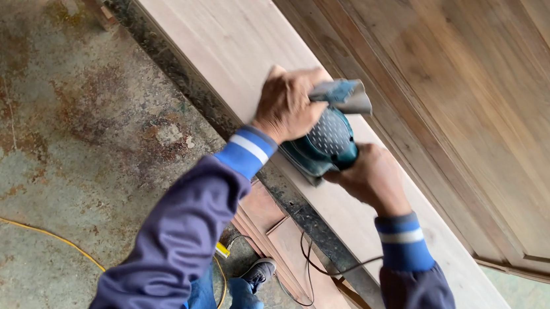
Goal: Sanding a long wooden board using an orbital power sander and manual sandpaper.
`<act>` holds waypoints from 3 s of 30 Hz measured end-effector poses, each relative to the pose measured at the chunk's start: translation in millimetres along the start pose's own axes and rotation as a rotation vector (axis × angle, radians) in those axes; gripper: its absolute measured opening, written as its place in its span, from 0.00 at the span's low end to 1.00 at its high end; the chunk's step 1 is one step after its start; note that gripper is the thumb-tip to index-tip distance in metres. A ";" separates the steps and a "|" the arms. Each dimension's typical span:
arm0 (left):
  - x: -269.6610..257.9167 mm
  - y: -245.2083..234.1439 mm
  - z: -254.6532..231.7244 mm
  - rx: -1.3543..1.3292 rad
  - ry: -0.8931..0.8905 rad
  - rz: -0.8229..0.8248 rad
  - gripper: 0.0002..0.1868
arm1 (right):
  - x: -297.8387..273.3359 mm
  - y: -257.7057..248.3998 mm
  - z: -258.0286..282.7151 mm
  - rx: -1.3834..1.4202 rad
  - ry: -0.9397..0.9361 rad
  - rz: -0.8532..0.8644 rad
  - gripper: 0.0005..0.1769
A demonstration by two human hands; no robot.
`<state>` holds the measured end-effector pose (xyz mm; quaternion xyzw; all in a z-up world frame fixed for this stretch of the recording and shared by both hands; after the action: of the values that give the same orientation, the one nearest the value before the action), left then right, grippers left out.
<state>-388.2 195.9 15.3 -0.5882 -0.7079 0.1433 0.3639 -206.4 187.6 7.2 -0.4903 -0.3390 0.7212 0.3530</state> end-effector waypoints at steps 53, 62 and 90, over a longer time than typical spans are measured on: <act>-161.3 370.7 -410.3 -0.226 0.148 0.304 0.11 | -295.1 50.0 -565.7 -0.047 0.635 0.135 0.28; -81.8 223.6 -263.6 -0.125 0.107 0.026 0.09 | -156.1 3.8 -349.3 -0.169 0.362 0.038 0.26; 66.9 -49.2 55.3 0.034 -0.044 -0.120 0.06 | 75.8 -30.0 62.7 -0.146 0.006 -0.011 0.28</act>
<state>-464.7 257.9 31.1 -0.5350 -0.7472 0.1462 0.3662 -280.9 258.1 14.9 -0.5150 -0.3923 0.6910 0.3214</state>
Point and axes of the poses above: each hand's wrist, its own x-axis towards the middle knuckle, its own y-axis out of the palm, z = x × y, the point moved 10 cm from there along x, towards the middle knuckle, and after that the axes turned 7 degrees about y, right-handed, at the moved point
